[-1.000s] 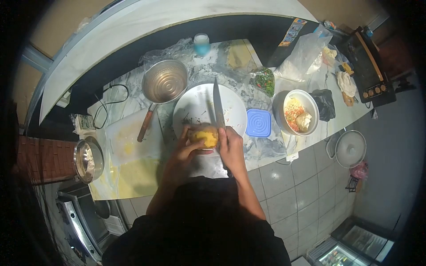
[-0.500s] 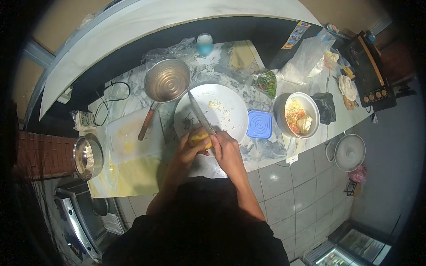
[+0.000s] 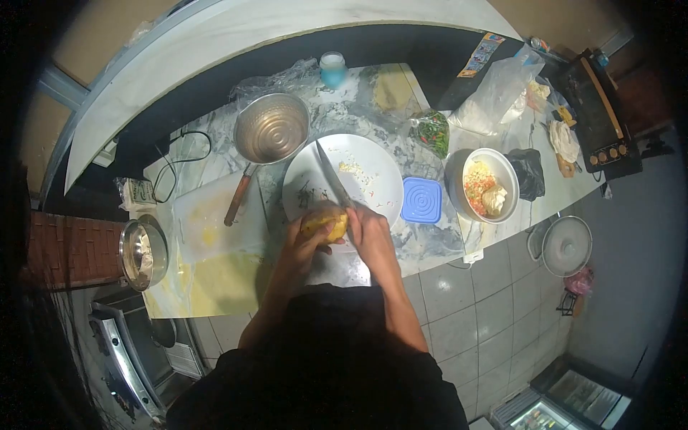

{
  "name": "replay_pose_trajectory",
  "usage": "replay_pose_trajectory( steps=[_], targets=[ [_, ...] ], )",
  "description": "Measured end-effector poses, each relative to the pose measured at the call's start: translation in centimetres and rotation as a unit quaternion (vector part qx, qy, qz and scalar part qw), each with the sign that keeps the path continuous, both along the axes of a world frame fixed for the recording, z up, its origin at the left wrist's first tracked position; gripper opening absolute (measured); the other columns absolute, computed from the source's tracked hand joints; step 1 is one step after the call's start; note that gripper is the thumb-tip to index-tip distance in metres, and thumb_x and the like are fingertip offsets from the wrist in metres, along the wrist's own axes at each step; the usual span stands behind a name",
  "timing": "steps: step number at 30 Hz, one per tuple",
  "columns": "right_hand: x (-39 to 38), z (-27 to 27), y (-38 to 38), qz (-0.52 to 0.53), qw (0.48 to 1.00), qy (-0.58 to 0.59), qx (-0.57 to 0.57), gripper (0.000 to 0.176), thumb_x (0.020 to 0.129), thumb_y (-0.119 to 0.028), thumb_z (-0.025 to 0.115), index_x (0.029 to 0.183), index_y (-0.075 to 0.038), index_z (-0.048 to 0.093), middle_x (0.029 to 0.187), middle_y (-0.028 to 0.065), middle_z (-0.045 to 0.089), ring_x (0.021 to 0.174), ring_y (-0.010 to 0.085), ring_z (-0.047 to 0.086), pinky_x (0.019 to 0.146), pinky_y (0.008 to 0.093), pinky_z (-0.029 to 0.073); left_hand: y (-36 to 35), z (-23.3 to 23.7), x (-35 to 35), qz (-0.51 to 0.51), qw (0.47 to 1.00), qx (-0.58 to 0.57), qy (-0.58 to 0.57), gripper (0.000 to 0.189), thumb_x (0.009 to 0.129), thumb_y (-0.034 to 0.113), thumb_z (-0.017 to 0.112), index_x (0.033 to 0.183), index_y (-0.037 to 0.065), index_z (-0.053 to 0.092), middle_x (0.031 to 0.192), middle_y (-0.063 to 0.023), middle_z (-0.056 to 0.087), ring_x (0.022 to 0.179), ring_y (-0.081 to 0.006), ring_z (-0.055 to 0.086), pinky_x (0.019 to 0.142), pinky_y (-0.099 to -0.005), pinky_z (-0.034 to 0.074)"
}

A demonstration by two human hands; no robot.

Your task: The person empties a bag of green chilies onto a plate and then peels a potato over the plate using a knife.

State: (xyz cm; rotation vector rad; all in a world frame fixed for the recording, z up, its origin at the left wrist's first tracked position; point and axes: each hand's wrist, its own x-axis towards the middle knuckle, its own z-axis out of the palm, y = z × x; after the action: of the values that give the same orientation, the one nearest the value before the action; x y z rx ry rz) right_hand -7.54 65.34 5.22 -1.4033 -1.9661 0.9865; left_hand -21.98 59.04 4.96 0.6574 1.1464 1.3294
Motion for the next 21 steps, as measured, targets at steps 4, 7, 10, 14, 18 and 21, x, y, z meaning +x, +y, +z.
replay_pose_trajectory(
  steps=[4, 7, 10, 14, 18, 21],
  targets=[
    [0.1, -0.1, -0.2, -0.029, 0.996, 0.047, 0.063, 0.032, 0.095, -0.012, 0.054, 0.069, 0.007, 0.049, 0.062, 0.0254, 0.046, 0.053, 0.0408, 0.04, 0.051, 0.0405, 0.036, 0.6, 0.0, -0.3, 0.001, 1.0, 0.013, 0.007, 0.041, 0.089, 0.013, 0.066, 0.121, -0.006, 0.048, 0.104, -0.0138, 0.063, 0.08, -0.0189, 0.069, 0.058, -0.024, 0.057],
    [0.2, 1.2, -0.3, -0.018, 0.999, 0.034, 0.026, 0.03, 0.095, -0.014, 0.054, 0.073, 0.007, 0.051, 0.066, 0.0273, 0.049, 0.062, 0.044, 0.045, 0.055, 0.0431, 0.038, 1.1, -0.4, -0.6, -0.022, 1.0, -0.004, 0.002, 0.042, 0.088, 0.012, 0.066, 0.122, -0.006, 0.047, 0.105, -0.0135, 0.062, 0.086, -0.0183, 0.067, 0.063, -0.0253, 0.058],
    [-0.1, 1.1, -0.6, 0.031, 0.999, 0.039, 0.002, 0.028, 0.095, -0.015, 0.053, 0.077, 0.007, 0.054, 0.071, 0.0292, 0.053, 0.072, 0.0483, 0.053, 0.059, 0.0468, 0.042, 0.9, -1.5, -0.7, -0.037, 0.999, -0.005, 0.009, 0.041, 0.088, 0.01, 0.065, 0.121, -0.006, 0.047, 0.105, -0.0131, 0.062, 0.088, -0.0175, 0.066, 0.065, -0.0264, 0.058],
    [-0.4, 0.8, -0.5, 0.053, 0.998, 0.044, 0.007, 0.028, 0.095, -0.016, 0.053, 0.078, 0.007, 0.055, 0.072, 0.0286, 0.055, 0.073, 0.0477, 0.055, 0.06, 0.0472, 0.043, 0.8, -2.8, -1.1, -0.044, 0.993, 0.062, 0.085, 0.039, 0.088, 0.008, 0.065, 0.12, -0.006, 0.047, 0.105, -0.013, 0.061, 0.089, -0.0171, 0.065, 0.065, -0.0271, 0.059],
    [-0.4, 0.9, -0.1, 0.058, 0.998, 0.029, -0.001, 0.029, 0.095, -0.016, 0.052, 0.078, 0.007, 0.055, 0.071, 0.0288, 0.056, 0.074, 0.0477, 0.055, 0.061, 0.0469, 0.043, 0.7, -1.0, -0.9, -0.04, 0.996, 0.043, 0.063, 0.04, 0.087, 0.008, 0.066, 0.119, -0.006, 0.046, 0.106, -0.0135, 0.061, 0.088, -0.0167, 0.066, 0.064, -0.0275, 0.059],
    [-0.2, 0.5, 0.3, 0.046, 0.999, 0.023, -0.006, 0.029, 0.095, -0.016, 0.053, 0.077, 0.007, 0.055, 0.071, 0.0288, 0.055, 0.073, 0.0477, 0.055, 0.061, 0.047, 0.043, 0.7, -0.9, -1.0, -0.061, 0.998, 0.009, 0.017, 0.041, 0.087, 0.007, 0.066, 0.12, -0.007, 0.045, 0.105, -0.014, 0.061, 0.086, -0.0177, 0.066, 0.063, -0.027, 0.059]
  ],
)
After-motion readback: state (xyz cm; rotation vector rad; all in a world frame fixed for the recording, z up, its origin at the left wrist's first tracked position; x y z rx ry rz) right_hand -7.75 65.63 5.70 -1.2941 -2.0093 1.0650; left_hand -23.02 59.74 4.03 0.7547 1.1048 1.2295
